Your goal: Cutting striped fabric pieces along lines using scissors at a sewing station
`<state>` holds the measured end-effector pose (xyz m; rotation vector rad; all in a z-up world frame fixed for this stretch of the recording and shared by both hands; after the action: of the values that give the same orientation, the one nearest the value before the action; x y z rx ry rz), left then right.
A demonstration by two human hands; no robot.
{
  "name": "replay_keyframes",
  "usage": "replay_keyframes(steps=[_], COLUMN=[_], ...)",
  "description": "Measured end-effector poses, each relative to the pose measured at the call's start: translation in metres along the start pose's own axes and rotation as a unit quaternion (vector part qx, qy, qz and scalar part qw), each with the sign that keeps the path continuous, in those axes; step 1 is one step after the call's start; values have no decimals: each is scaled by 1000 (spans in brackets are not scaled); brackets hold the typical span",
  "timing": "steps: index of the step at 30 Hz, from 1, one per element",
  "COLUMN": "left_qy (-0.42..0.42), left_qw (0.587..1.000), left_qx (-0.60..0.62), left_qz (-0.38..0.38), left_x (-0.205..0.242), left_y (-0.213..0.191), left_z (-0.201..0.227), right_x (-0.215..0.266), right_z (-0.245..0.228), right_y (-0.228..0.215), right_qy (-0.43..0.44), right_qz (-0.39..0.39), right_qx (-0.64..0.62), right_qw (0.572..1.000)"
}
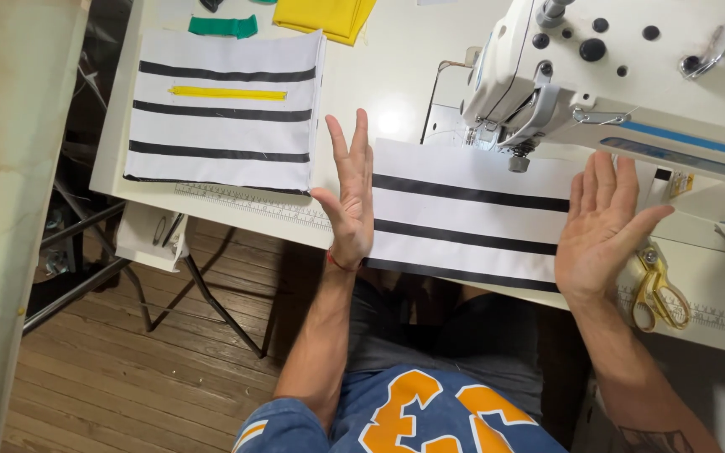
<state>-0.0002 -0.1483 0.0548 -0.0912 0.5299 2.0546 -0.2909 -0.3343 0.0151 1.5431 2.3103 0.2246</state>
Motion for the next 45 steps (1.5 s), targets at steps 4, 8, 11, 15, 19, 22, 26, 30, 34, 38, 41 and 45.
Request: replay_keyframes(steps=[4,8,11,15,19,22,26,30,34,38,41,45], left_qy=[15,-18,5,3,-41,-44,-53,-63,-136,-63,-127,-122], left_qw=[1000,983,898,883,840,827,806,782,787,868,936,977], left_qx=[22,-175,-433,-459,-539,-560,-586,-602,-556,-459,-305,-172], left_qz=[-4,55,81,97,53,12,-64,-148,-230,-179,-118,-37], left_x=[5,35,67,78,60,30,-9,-40,-51,-43,-16,7], left_y=[-10,-39,-46,-32,-45,-49,-46,-47,-50,-63,-43,-49], left_z=[24,53,49,46,12,-1,-17,-37,-50,-43,11,21], right_x=[10,39,73,78,66,45,15,-17,-32,-38,-33,-32], right_z=[-42,-93,-110,-122,-104,-92,-51,-41,-31,-20,-23,-12], right_y=[-11,-75,-77,-20,0,22,27,37,35,28,21,-6], right_qy=[-9,-134,-12,-130,-130,-134,-78,11,85,178,176,137], right_qz=[2,-6,-11,-150,-204,-262,-328,-332,-357,-340,-326,-267], right_qx=[33,244,417,524,586,609,650,680,654,645,648,584], right_qw=[999,960,909,828,773,737,681,654,661,661,665,755])
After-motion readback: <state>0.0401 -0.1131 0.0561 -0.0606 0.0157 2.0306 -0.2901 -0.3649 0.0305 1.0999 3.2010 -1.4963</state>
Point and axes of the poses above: each hand's wrist, its own x-axis away from the middle knuckle, its own y-axis out of the palm, z = x × y, the point moved 9 cm from there along -x, towards the middle knuckle, and after that the axes turned 5 degrees about -y, right-handed, at the moved point
